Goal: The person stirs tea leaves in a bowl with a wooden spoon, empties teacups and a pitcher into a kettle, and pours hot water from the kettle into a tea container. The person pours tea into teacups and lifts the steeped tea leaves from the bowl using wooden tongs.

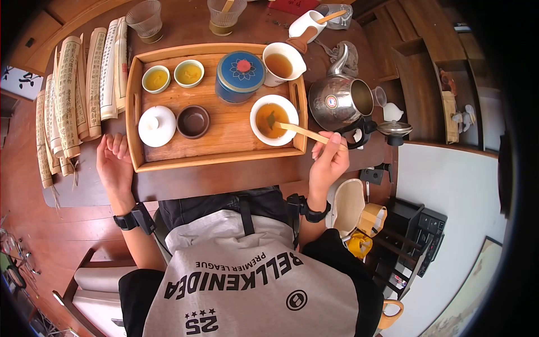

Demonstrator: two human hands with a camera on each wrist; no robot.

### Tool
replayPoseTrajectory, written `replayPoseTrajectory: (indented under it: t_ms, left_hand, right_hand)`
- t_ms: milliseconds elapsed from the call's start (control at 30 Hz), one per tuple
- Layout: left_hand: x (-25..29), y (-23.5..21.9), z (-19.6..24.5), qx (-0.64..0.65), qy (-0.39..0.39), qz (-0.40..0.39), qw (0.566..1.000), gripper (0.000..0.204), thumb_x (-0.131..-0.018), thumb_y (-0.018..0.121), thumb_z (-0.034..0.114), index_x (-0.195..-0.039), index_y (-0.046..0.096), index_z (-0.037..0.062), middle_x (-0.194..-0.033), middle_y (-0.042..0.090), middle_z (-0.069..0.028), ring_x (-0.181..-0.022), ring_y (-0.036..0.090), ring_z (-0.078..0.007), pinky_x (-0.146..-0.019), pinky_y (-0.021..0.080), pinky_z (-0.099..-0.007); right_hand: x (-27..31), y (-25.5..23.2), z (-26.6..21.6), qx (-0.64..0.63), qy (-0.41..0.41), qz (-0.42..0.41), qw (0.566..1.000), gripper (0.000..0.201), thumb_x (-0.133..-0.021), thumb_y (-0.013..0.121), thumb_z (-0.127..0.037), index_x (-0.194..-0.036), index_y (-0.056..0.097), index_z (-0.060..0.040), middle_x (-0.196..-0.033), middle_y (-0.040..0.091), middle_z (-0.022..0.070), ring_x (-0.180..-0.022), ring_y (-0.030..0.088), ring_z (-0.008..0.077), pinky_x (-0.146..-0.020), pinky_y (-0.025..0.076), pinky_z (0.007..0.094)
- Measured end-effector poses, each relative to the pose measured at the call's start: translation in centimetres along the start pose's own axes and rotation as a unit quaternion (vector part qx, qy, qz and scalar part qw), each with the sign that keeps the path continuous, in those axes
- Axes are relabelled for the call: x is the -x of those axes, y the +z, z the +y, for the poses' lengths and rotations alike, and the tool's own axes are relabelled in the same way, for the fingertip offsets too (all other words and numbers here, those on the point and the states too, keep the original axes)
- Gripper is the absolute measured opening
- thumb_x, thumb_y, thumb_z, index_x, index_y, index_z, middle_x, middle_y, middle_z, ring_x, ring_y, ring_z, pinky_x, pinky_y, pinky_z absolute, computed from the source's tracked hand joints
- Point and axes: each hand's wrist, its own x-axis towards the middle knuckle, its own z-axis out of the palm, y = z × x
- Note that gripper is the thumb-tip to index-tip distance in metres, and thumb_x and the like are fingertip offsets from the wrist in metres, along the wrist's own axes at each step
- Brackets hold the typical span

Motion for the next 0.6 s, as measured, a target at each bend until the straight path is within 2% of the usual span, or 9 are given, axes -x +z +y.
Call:
replayPoseTrajectory:
  t_ms: [267,600]
  left_hand:
    - [0.0,0.0,0.0,-0.003,0.003,0.002,1.0,0.024,-0.106,0.043,0.016,-0.083,0.041,0.0079,-0.077,0.034,-0.0008,-0.067,0.034,-0.0117,-0.065,0.034,-0.0267]
    - [0.0,0.2,0.0,-0.01,0.006,0.002,1.0,0.024,-0.106,0.043,0.015,-0.083,0.04,0.0081,-0.076,0.034,-0.0007,-0.067,0.034,-0.0116,-0.065,0.033,-0.0265]
  right_hand:
    - [0.0,0.4,0.6,-0.008,0.006,-0.022,1.0,0.034,-0.108,0.049,-0.025,-0.094,0.064,0.0013,-0.064,0.055,0.0012,-0.053,0.046,0.0053,-0.05,0.035,0.019]
    - [-0.1,0.7,1.1,-0.081,0.071,-0.018,0.994,0.034,-0.108,0.048,-0.026,-0.093,0.063,0.0,-0.063,0.054,0.0013,-0.052,0.046,0.0055,-0.048,0.034,0.0191]
